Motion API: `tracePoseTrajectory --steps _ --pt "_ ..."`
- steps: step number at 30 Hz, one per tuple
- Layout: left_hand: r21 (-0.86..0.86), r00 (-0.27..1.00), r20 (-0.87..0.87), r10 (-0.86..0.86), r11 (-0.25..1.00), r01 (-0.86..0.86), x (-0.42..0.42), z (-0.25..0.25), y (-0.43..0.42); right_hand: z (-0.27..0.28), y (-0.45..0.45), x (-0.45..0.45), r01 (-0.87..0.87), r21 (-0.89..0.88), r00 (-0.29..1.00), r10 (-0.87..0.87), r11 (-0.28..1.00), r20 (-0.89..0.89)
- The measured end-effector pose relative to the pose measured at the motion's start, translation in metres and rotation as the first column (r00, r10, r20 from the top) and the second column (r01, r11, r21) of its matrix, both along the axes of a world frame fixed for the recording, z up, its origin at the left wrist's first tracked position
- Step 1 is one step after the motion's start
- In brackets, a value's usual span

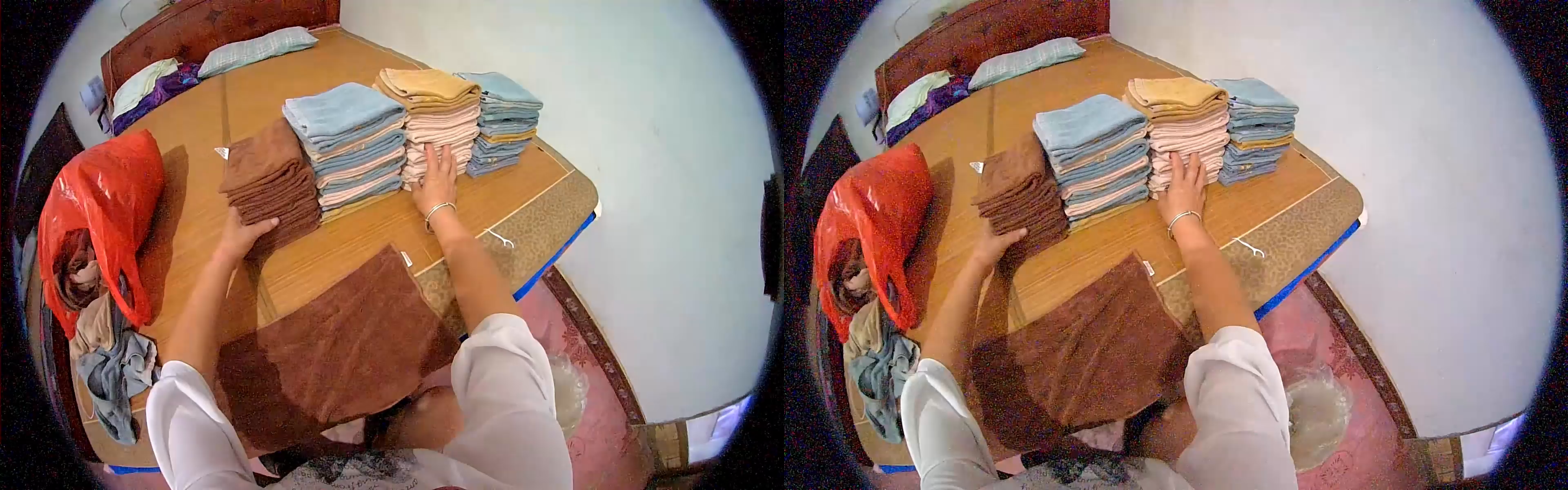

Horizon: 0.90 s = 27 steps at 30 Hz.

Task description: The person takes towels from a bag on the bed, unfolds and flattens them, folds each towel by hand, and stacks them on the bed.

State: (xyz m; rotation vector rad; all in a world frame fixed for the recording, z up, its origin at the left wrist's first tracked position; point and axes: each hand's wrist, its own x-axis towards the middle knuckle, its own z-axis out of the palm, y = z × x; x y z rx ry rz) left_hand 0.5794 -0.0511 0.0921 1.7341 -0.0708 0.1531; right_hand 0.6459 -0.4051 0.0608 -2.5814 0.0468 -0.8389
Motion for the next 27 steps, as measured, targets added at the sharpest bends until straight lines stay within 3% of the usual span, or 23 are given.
tracePoseTrajectory --steps 3,6,8,14,17,21,27 --pt "0.006 0.996 0.036 -0.081 0.997 0.081 0.007 -0.007 0.003 0.0 0.003 0.001 0.009 0.041 1.0 -0.009 0.999 0.021" --pt "0.064 1.0 0.014 0.007 0.998 -0.008 0.01 -0.013 0.003 -0.003 0.005 0.005 0.05 0.039 0.999 -0.05 0.998 0.005" --pt "0.056 0.985 0.163 -0.061 0.997 0.052 0.015 -0.02 0.003 -0.004 0.009 0.005 0.095 0.03 0.995 -0.095 0.995 0.018" --pt "0.099 0.965 0.238 -0.115 0.991 0.094 0.041 -0.045 0.012 0.003 0.011 0.004 0.149 0.017 0.989 -0.149 0.989 -0.019" --pt "0.074 0.968 0.25 -0.037 0.997 0.019 0.042 -0.048 0.006 0.003 0.005 0.006 0.164 0.027 0.986 -0.163 0.986 -0.021" --pt "0.009 0.967 0.232 -0.108 0.994 0.109 0.048 -0.046 0.005 0.006 -0.005 0.004 0.191 -0.038 0.976 -0.194 0.981 -0.099" --pt "0.2 0.948 0.303 -0.098 0.979 0.038 0.092 -0.072 0.013 0.002 0.013 -0.016 0.135 0.025 0.99 -0.134 0.99 -0.048"
